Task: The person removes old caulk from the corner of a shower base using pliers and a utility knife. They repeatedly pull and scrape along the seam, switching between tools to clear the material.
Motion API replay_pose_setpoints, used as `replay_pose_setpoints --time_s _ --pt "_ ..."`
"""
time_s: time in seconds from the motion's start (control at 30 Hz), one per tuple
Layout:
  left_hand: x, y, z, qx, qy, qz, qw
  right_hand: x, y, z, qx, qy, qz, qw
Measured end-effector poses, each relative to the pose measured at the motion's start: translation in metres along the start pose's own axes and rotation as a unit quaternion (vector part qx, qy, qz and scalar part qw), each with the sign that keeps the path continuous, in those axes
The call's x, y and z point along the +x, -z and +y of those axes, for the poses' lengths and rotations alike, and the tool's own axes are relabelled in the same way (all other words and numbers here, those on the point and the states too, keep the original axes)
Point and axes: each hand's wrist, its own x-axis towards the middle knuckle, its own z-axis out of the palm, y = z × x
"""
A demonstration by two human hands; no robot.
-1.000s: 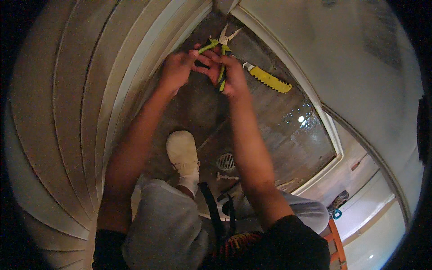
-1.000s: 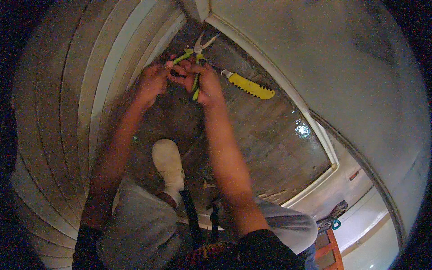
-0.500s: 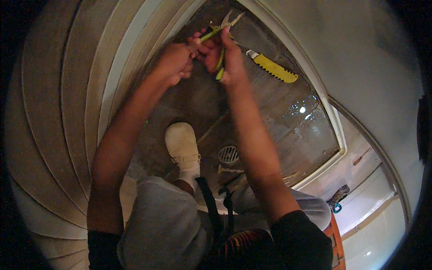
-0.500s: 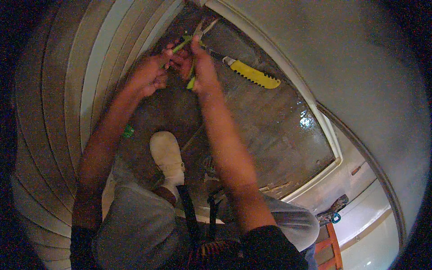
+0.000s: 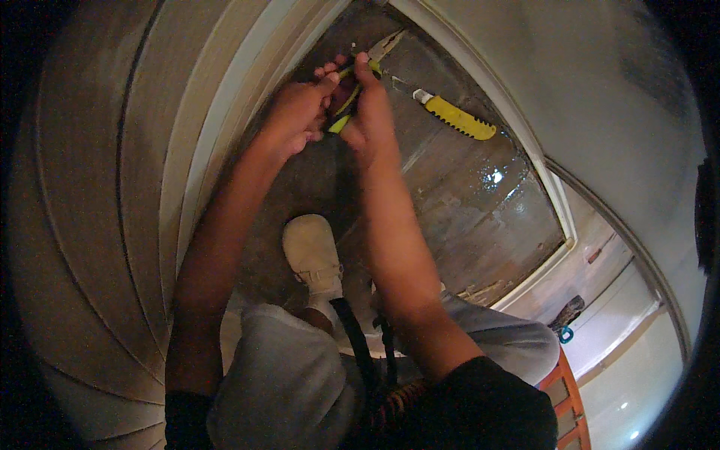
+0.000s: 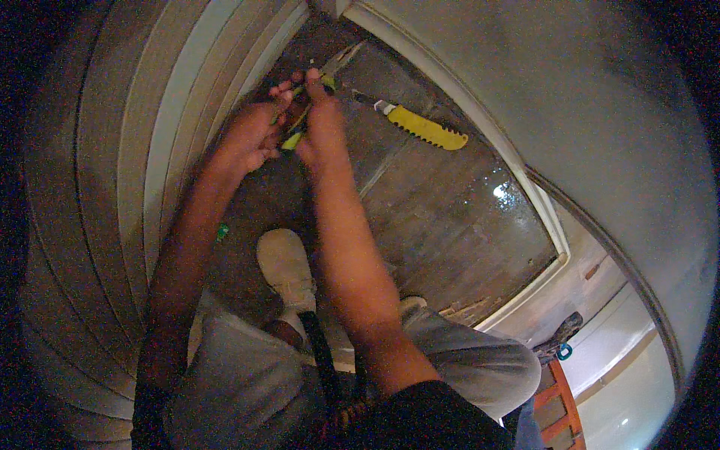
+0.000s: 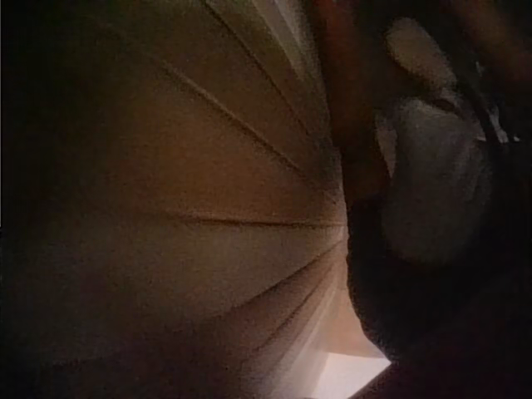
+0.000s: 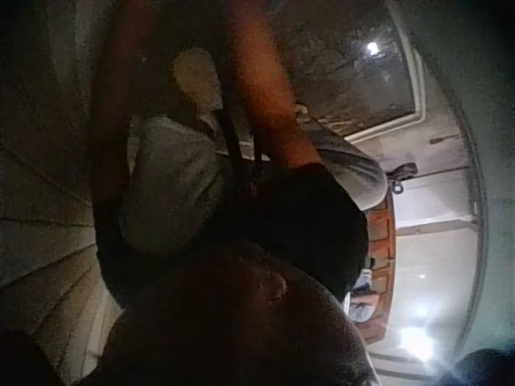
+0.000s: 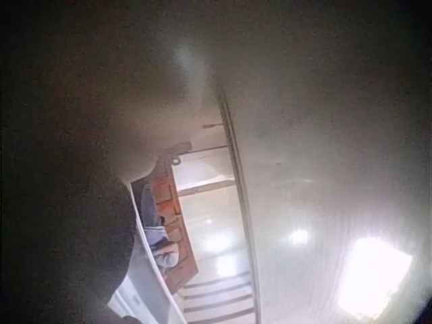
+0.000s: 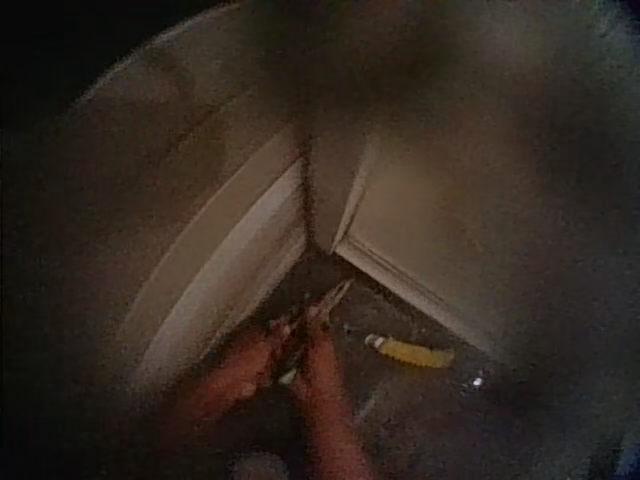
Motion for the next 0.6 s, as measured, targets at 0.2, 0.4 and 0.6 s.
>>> replay_pose_setpoints --time_s 0.2,0.4,0.6 --pt "-0.005 0.002 0.006 0.036 -0.054 -0.023 0.998 -0.005 0.002 -0.012 -0.034 -0.010 -0.036 0.999" --pt "-0.011 -0.002 0.008 0.080 -0.057 -0.031 0.995 -0.008 0.018 -0.028 -0.047 -0.034 -0.025 0.998" --pt "0.006 0.002 0.013 0.170 -0.085 -0.014 0.982 -0.023 0.034 -0.047 -0.022 -0.055 -0.065 0.996"
